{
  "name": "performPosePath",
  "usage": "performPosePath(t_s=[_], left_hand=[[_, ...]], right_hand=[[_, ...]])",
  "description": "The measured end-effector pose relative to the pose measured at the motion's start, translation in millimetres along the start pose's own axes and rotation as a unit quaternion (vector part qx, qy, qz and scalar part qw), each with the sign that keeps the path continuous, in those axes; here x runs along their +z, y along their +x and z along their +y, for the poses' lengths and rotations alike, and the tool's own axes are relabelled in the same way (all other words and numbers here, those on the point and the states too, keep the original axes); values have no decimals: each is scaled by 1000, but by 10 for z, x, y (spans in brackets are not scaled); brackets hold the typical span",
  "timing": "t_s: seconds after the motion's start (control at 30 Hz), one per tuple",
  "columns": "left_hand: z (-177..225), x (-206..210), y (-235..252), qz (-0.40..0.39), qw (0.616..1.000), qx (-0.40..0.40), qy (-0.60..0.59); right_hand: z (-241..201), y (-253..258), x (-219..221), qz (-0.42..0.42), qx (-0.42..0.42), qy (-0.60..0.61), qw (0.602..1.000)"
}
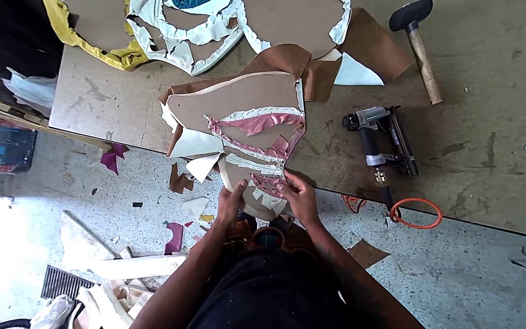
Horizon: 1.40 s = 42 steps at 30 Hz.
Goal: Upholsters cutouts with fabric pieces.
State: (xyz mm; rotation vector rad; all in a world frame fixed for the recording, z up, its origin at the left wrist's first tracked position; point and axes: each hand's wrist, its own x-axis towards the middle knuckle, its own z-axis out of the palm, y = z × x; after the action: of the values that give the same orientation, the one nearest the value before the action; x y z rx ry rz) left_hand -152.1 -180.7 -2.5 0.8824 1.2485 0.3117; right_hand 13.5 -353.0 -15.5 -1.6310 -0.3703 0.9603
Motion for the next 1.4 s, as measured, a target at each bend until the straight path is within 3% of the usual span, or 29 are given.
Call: performPosePath(t_s=[0.23, 0.47, 0.7, 0.9, 1.03, 1.2, 1.27, 1.4], left_hand=[[79, 24, -79, 7, 999, -26, 39], [167, -86, -40, -38, 998, -36, 25], [619, -268, -192, -75, 994, 76, -15], [1022, -77, 13, -77, 982, 142, -100], [1293, 79, 247, -67, 981, 157, -90], [1235, 20, 762, -108, 990, 91, -12], [1300, -42, 723, -131, 989, 65, -8], [1235, -327, 549, -103, 992, 70, 26]], right_hand=[[-28, 42, 18, 6, 0, 0, 1000], [-140, 79, 3, -1, 19, -13, 1000], [-556, 148, 214, 26, -18, 33, 999], [-923, 397, 418, 85, -118, 69, 987], [-1184, 561, 414, 123, -146, 50, 980], [-915, 833, 302, 171, -65, -3, 983], [-835, 865, 198, 206, -74, -10, 976], [-726, 928, 23, 229, -41, 11, 972]])
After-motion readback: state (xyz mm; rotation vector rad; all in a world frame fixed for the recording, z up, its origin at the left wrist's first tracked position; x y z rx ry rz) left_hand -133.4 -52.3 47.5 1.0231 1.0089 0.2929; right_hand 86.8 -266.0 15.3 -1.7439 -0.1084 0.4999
